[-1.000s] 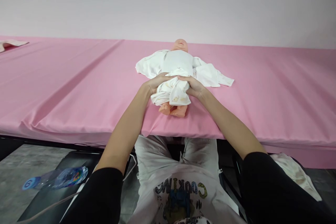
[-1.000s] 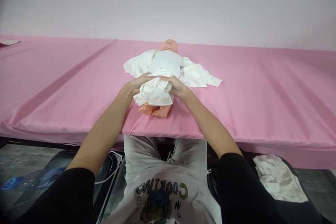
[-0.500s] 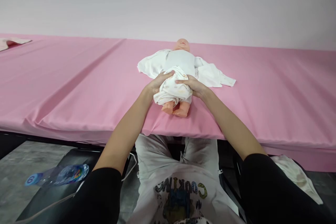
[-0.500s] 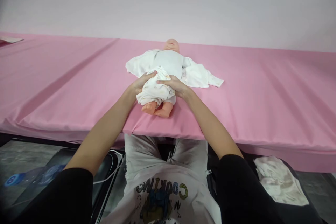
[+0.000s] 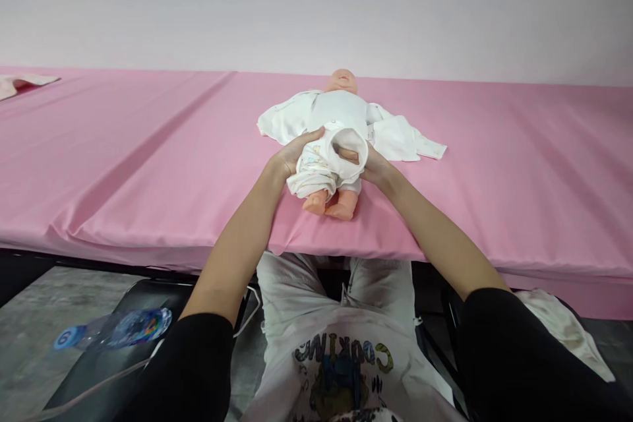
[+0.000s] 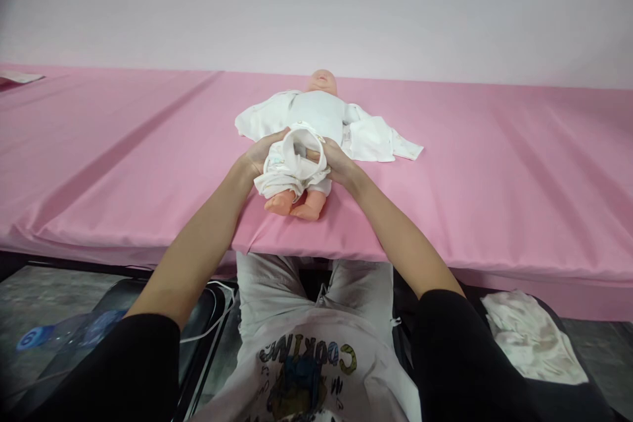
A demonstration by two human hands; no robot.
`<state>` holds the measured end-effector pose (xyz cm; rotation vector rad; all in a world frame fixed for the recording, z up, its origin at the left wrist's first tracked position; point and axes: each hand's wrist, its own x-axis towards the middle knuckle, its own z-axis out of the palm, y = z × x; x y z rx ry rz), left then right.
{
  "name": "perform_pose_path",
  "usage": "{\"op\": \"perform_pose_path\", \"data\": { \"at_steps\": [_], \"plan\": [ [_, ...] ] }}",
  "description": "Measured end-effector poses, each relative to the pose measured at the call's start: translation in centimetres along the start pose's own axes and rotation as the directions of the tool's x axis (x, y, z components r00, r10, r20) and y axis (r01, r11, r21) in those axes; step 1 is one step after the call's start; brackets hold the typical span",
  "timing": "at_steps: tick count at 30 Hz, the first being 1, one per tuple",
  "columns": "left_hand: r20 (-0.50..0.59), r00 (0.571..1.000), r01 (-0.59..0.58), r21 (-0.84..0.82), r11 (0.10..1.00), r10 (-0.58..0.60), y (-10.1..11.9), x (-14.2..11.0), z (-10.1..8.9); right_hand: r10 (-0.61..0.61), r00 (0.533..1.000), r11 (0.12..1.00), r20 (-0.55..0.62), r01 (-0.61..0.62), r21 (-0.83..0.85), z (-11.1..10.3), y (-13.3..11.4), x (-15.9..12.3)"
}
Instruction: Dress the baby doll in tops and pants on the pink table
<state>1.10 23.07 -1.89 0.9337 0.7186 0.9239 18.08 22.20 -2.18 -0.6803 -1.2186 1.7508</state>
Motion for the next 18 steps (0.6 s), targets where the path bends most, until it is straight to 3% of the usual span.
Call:
{"op": "perform_pose_path", "data": {
  "at_steps": [5, 11, 18],
  "plan": [
    [0.108, 0.992, -0.070, 0.030, 0.997, 0.067, 0.1, -0.7, -0.1, 0.052, 0.986, 0.993, 0.160, -0.035, -0.109, -0.1, -0.9, -1.1],
    [0.064, 0.994, -0.099, 0.153, 0.983, 0.090, -0.1, -0.1, -1.0, 0.019, 0.998, 0.999, 0.061, -0.016, -0.052, -0.7, -0.1, -0.3],
    [0.057, 0.990, -0.133, 0.142, 0.981, 0.126, -0.4, -0.2, -0.6, -0.005, 1.000, 1.000, 0.024, 0.004, 0.009, -0.8, 1.1, 0.9]
  ]
}}
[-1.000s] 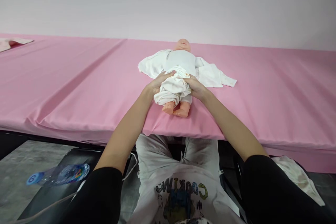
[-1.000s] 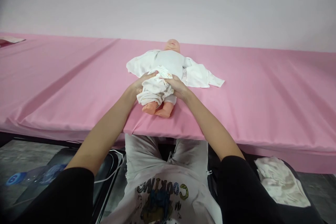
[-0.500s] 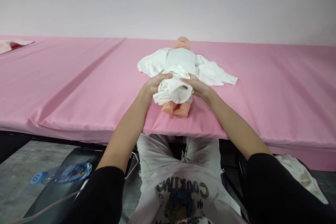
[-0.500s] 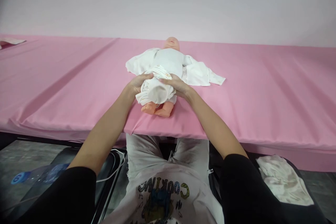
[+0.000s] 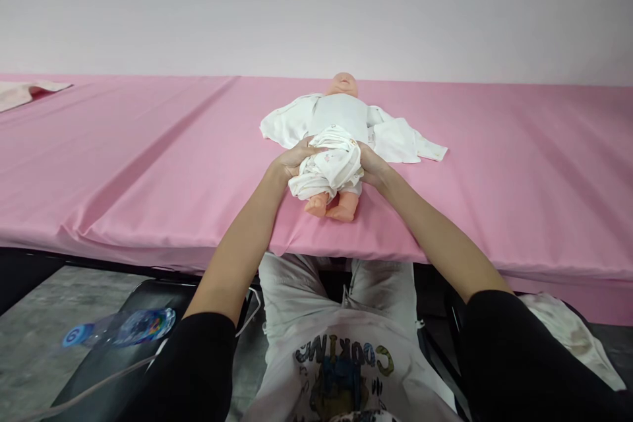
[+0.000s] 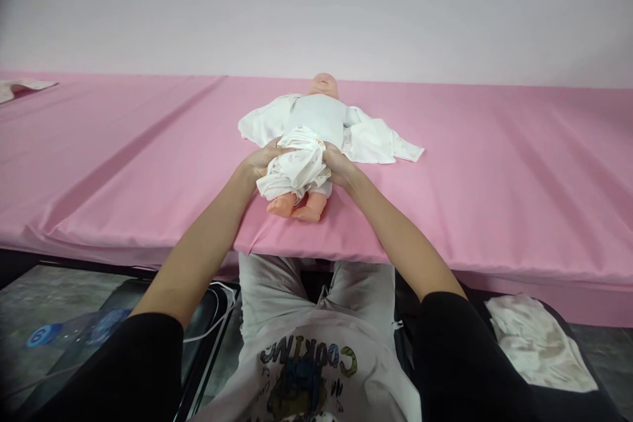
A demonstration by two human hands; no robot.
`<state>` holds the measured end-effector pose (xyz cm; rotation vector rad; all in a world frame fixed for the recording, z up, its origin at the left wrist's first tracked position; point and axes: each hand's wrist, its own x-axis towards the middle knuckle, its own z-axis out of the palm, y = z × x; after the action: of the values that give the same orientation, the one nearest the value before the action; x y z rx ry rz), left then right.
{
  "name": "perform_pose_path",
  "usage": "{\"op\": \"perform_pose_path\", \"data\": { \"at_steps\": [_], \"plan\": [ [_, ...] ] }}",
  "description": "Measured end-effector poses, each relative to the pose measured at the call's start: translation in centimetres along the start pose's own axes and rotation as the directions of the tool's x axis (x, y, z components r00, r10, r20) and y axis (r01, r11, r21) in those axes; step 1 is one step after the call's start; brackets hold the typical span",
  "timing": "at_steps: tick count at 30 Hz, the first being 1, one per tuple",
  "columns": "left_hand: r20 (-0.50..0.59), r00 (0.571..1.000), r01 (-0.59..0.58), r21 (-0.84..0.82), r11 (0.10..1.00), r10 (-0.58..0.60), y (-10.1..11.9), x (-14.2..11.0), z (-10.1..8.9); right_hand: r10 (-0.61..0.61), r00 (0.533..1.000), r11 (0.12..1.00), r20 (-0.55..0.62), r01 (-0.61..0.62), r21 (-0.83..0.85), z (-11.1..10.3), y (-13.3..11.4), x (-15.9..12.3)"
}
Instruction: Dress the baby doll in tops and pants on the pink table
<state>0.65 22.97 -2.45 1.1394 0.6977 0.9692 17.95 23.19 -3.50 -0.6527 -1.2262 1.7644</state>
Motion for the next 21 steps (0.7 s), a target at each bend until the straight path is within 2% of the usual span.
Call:
{"op": "perform_pose_path", "data": {
  "at_steps": [10, 16, 21],
  "plan": [
    [0.008, 0.999, 0.032, 0.053, 0.998, -0.033, 0.7, 0.0, 0.4, 0.052, 0.989, 0.998, 0.141, -0.058, 0.037, 0.2, -1.7, -1.3],
    [0.010, 0.996, 0.080, 0.196, 0.977, -0.084, 1.1, -0.2, 0.1, -0.034, 0.997, 0.999, 0.075, 0.034, -0.002, 0.4, -1.3, -1.6],
    [0.003, 0.999, 0.051, 0.105, 0.993, -0.052, 1.0, -0.3, 0.2, -0.068, 0.994, 0.998, 0.089, 0.069, -0.006, 0.1, -1.1, -1.3]
  ]
}}
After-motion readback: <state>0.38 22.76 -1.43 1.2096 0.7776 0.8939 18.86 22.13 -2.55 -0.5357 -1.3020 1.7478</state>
